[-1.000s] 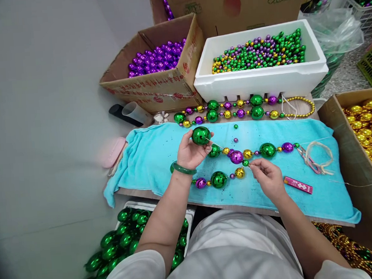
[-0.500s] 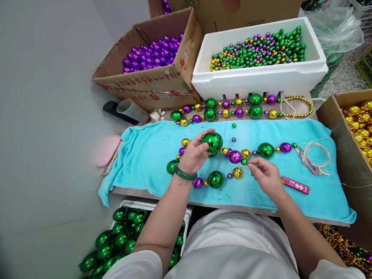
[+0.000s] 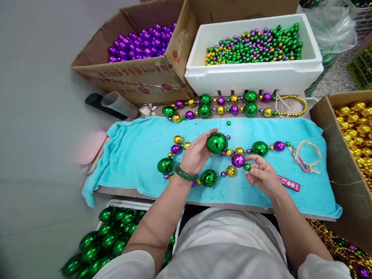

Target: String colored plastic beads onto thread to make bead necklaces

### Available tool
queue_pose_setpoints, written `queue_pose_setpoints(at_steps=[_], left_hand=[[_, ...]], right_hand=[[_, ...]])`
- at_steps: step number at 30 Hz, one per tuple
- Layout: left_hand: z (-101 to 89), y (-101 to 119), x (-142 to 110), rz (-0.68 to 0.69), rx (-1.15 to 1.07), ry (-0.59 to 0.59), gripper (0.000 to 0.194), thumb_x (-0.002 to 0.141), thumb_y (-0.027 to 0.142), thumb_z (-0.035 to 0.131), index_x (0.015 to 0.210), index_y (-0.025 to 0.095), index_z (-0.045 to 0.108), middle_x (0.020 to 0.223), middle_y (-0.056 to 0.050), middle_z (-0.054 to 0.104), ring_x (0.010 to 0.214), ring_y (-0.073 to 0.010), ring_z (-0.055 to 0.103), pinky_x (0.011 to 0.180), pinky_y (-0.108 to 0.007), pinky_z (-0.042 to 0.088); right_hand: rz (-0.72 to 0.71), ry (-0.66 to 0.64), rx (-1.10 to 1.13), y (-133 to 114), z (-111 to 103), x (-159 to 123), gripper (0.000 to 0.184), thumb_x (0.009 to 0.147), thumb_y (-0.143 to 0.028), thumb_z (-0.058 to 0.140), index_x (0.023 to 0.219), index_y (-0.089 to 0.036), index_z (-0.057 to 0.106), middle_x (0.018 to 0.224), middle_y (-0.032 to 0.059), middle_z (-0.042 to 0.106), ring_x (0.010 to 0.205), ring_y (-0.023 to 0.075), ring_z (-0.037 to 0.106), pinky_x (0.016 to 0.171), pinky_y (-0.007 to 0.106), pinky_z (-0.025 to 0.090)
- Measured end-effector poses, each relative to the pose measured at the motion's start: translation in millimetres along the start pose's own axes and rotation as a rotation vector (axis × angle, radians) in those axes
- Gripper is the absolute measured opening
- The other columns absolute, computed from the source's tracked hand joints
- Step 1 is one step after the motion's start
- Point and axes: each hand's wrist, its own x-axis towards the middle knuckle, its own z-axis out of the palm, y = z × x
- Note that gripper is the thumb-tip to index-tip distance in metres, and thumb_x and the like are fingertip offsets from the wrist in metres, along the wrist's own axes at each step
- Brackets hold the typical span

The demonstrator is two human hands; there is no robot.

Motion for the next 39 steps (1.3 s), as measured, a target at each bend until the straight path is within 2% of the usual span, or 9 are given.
queue_pose_setpoints(at_steps=[4,9,14,18,23,27,30,34,39], left_hand=[[3.2,-5,6,0.068,0.11,0.055,0.026,0.067,0.034,0.077,0.088,0.019,0.075,0.098,-0.007,0.072,0.092,-0.0204,0.063,0.077,-0.03,0.049],[20.9,-8,3,0.136,0.354,-0.062,0.015,0.072,0.029,0.073,0.084,0.021,0.077,0.099,-0.006,0.073,0.108,-0.0246,0.06,0.097,-0.037,0.043],[44.5,8,-7,0.219,0.474,-0.156,0.014,0.075,0.028,0.07,0.085,0.021,0.077,0.098,-0.007,0.072,0.1,-0.023,0.063,0.089,-0.035,0.049],[63.6,24,-13,0.199,0.434,-0.126,0.014,0.074,0.029,0.071,0.084,0.019,0.076,0.085,-0.006,0.071,0.081,-0.0198,0.066,0.065,-0.03,0.053],[94.7,45,-21,0.188,0.308,-0.072,0.015,0.078,0.025,0.067,0.089,0.017,0.074,0.079,-0.002,0.068,0.085,-0.0194,0.067,0.06,-0.024,0.052],[108.3,61,-20,0.355,0.405,-0.191,0.013,0.083,0.021,0.061,0.088,0.017,0.072,0.07,0.002,0.065,0.07,-0.0121,0.065,0.056,-0.022,0.05],[103.3,67,-10,0.489,0.377,-0.233,0.015,0.085,0.022,0.059,0.091,0.017,0.071,0.069,0.001,0.064,0.064,-0.01,0.062,0.054,-0.021,0.049],[84.1,49,5,0.506,0.42,-0.253,0.028,0.084,0.032,0.061,0.11,0.022,0.064,0.09,-0.003,0.067,0.081,-0.0135,0.064,0.068,-0.026,0.051],[64.6,-18,-5,0.392,0.926,-0.453,0.075,0.058,0.036,0.083,0.124,0.021,0.052,0.12,-0.011,0.061,0.11,-0.0264,0.056,0.093,-0.039,0.045]], right_hand=[[0.024,0.05,-0.221,9,-6,1,0.04,0.068,-0.039,0.072,0.1,-0.019,0.058,0.063,-0.0016,0.062,0.044,0.0082,0.048,0.038,0.019,0.034],[-0.047,0.106,-0.523,19,-14,-2,0.033,0.069,-0.036,0.069,0.097,-0.019,0.067,0.059,-0.0044,0.058,0.048,0.0096,0.049,0.047,0.024,0.043],[-0.133,0.143,-0.832,-7,-25,-16,0.032,0.073,-0.03,0.066,0.105,-0.023,0.07,0.088,0.0022,0.071,0.055,0.0101,0.051,0.055,0.026,0.045],[-0.283,0.261,-0.65,-41,-11,-22,0.029,0.078,-0.035,0.063,0.102,-0.019,0.068,0.092,0.0057,0.07,0.057,0.0103,0.053,0.05,0.024,0.043],[-0.391,0.093,-0.459,-64,29,-16,0.032,0.075,-0.036,0.067,0.103,-0.02,0.067,0.097,0.0052,0.069,0.059,0.0097,0.056,0.047,0.023,0.043],[-0.384,0.081,-0.471,-63,43,-9,0.019,0.076,-0.034,0.066,0.083,-0.018,0.07,0.079,0.003,0.069,0.054,0.009,0.054,0.048,0.023,0.044],[-0.355,0.1,-0.434,-56,38,-4,0.018,0.075,-0.034,0.066,0.08,-0.017,0.07,0.072,0.0026,0.068,0.052,0.0092,0.054,0.045,0.022,0.042],[-0.359,0.114,-0.34,-49,25,-3,0.017,0.078,-0.033,0.064,0.082,-0.017,0.068,0.062,0.0001,0.063,0.05,0.0096,0.055,0.041,0.02,0.039],[-0.461,0.161,-0.175,-52,25,-11,0.015,0.08,-0.029,0.064,0.09,-0.019,0.065,0.06,-0.0024,0.06,0.047,0.0081,0.05,0.04,0.019,0.037]])
